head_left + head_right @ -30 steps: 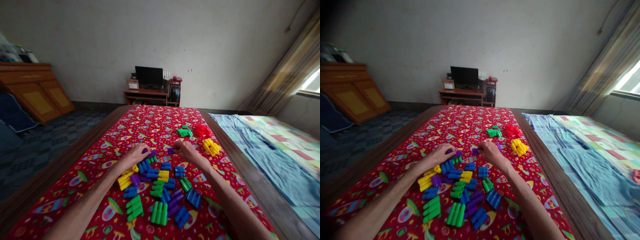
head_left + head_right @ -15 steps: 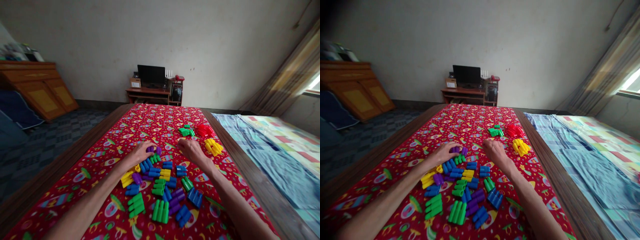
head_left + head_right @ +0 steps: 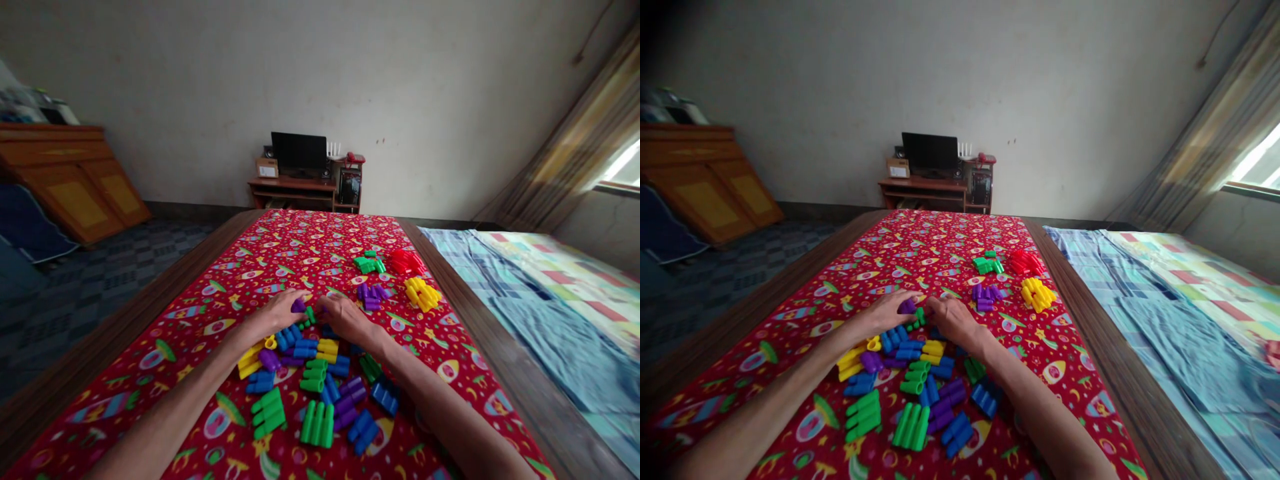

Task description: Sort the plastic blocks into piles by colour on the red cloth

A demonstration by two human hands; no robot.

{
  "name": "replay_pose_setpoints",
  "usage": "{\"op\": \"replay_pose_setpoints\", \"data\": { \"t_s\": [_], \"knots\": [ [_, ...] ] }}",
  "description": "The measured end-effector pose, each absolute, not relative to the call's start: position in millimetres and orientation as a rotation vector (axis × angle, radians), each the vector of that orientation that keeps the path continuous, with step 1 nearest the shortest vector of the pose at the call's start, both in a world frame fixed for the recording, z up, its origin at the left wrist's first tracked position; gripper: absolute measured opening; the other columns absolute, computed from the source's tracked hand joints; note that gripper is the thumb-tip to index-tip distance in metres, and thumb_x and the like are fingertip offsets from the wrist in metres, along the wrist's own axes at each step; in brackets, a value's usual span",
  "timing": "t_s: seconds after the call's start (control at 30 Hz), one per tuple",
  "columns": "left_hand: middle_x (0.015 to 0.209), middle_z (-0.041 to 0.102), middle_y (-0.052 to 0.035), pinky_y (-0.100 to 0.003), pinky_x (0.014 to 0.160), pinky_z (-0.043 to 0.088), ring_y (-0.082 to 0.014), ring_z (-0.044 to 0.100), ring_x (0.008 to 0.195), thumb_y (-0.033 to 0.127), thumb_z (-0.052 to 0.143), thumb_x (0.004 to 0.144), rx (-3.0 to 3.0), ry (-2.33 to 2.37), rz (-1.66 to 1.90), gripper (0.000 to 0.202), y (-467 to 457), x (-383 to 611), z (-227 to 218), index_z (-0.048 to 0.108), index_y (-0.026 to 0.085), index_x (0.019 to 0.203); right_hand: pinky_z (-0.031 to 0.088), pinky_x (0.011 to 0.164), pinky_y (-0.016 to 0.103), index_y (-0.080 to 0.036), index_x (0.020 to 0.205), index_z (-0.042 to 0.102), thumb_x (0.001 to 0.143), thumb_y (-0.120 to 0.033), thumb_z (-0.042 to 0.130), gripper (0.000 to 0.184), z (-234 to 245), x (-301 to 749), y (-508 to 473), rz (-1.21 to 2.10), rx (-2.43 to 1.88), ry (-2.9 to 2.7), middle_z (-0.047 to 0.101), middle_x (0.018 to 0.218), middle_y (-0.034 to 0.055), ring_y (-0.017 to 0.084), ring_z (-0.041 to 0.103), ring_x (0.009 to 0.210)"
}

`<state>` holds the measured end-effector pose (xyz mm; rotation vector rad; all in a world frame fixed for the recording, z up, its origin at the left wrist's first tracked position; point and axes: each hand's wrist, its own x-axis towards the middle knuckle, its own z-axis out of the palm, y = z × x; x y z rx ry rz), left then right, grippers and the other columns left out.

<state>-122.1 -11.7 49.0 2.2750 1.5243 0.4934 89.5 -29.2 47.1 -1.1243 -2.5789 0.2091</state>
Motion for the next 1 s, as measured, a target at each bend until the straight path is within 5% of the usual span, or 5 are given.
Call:
{"op": "replay_pose_setpoints", "data": {
  "t_s": [0.23, 0.43, 0.8, 0.9, 1.0],
  "knots": [
    [0.115, 0.071, -0.0097, -0.038, 0.095, 0.051, -0.0292, 0.065, 0.108, 0.021, 0.07, 0.067, 2.309, 1.553, 0.523, 0.046, -9.5, -125.3, 44.7, 0.068, 0.023, 0.114, 0.037, 0.068, 0.025, -0.015, 0.123, 0.055, 0.092, -0.02, 0.045, 0.033, 80.3, 143.6, -17.2, -0.022, -1.509, -2.307, 0.069, 0.092, 0.01, 0.018, 0.06, 0.079],
    [0.12, 0.07, -0.0067, -0.036, 0.091, 0.054, -0.0254, 0.067, 0.104, 0.023, 0.065, 0.07, 2.184, 1.454, 0.71, 0.053, -15.7, -116.4, 57.0, 0.063, 0.022, 0.123, 0.035, 0.068, 0.027, -0.019, 0.096, 0.067, 0.098, -0.023, 0.039, 0.028, 77.0, 166.2, -3.8, -0.151, -1.856, -2.301, 0.07, 0.09, 0.011, 0.02, 0.062, 0.086],
    [0.118, 0.07, -0.0066, -0.035, 0.091, 0.054, -0.0241, 0.068, 0.103, 0.037, 0.069, 0.074, 2.115, 1.269, 0.805, 0.057, -25.8, -105.9, 62.7, 0.059, 0.023, 0.128, 0.032, 0.061, 0.024, -0.012, 0.084, 0.066, 0.099, -0.024, 0.035, 0.036, 92.0, 169.1, -13.9, 0.023, -1.597, -2.279, 0.063, 0.068, 0.0062, 0.012, 0.053, 0.059],
    [0.119, 0.069, -0.0101, -0.038, 0.092, 0.053, -0.0264, 0.066, 0.107, 0.05, 0.07, 0.074, 1.973, 1.192, 0.865, 0.066, -28.7, -100.9, 61.5, 0.055, 0.02, 0.131, 0.035, 0.062, 0.023, -0.011, 0.095, 0.068, 0.098, -0.026, 0.039, 0.033, 101.0, 159.6, -24.9, 0.103, -1.395, -2.242, 0.064, 0.067, 0.0051, 0.012, 0.054, 0.059],
    [0.112, 0.071, -0.0125, -0.039, 0.088, 0.055, -0.0267, 0.069, 0.1, 0.064, 0.063, 0.076, 1.675, 1.053, 0.89, 0.082, -37.6, -92.2, 63.3, 0.043, 0.016, 0.14, 0.042, 0.069, 0.023, -0.016, 0.114, 0.064, 0.096, -0.029, 0.045, 0.03, 104.7, 134.5, -42.9, 0.344, -0.978, -2.377, 0.069, 0.086, 0.0064, 0.015, 0.062, 0.074]
  ]
}}
